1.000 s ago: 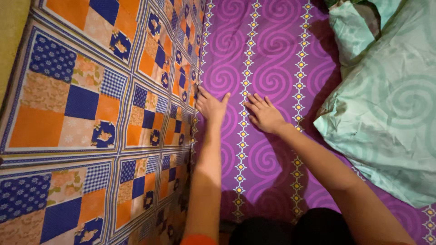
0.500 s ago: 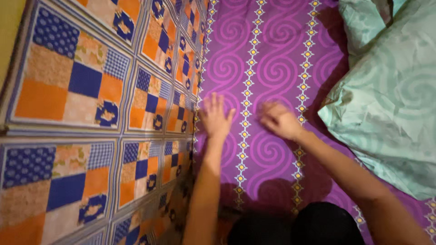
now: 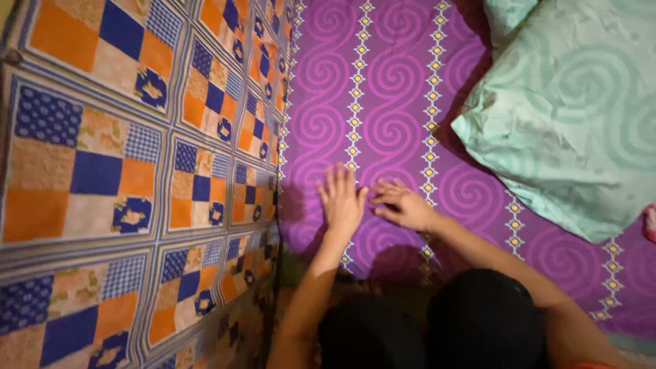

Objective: The person kneels on the floor beside a bed and straightens the purple patterned bedsheet. They then arrange several pillows and a rolled bolster in a neat row along the head of the bed, smoothing each item by hand.

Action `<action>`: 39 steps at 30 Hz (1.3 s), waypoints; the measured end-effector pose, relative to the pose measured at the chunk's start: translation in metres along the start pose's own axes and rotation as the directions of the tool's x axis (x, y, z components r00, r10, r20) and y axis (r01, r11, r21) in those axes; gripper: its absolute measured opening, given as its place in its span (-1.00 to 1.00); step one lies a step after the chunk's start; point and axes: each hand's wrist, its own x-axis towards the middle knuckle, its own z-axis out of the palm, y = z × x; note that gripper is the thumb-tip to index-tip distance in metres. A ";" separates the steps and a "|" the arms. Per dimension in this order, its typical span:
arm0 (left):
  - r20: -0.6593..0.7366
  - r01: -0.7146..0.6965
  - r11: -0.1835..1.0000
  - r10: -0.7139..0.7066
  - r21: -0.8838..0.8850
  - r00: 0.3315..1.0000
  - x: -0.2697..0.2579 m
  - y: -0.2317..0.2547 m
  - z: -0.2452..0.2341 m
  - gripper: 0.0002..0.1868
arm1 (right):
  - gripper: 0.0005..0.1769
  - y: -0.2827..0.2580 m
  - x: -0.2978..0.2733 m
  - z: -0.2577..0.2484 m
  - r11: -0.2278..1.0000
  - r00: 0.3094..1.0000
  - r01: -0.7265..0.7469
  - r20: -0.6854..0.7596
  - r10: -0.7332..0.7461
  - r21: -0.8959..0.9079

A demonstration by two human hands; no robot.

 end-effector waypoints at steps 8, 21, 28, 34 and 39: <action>0.184 -0.256 0.955 0.281 -0.148 0.942 -0.024 0.051 0.003 -0.18 | -0.38 0.019 -0.045 -0.045 0.990 0.988 -0.019 -0.157 -0.002 -0.138; 0.129 -0.263 0.799 0.387 -0.540 0.913 0.165 0.184 0.058 -0.07 | -0.32 0.180 -0.159 -0.170 0.693 0.353 -0.714 -0.908 0.226 -0.105; 0.368 0.088 0.814 0.161 -0.574 0.916 0.237 0.263 0.075 0.22 | 0.18 0.246 -0.215 -0.220 0.590 -0.039 -0.547 -0.722 0.690 0.594; 0.276 0.152 0.318 0.392 -0.936 0.877 0.223 0.191 0.008 -0.44 | -0.21 0.173 -0.189 -0.245 0.767 0.184 -0.385 -0.772 0.608 0.513; 0.271 0.181 0.250 0.394 -0.951 0.878 0.138 0.075 -0.044 -0.43 | -0.22 0.114 -0.157 -0.199 0.608 0.299 -0.286 -0.533 0.791 0.741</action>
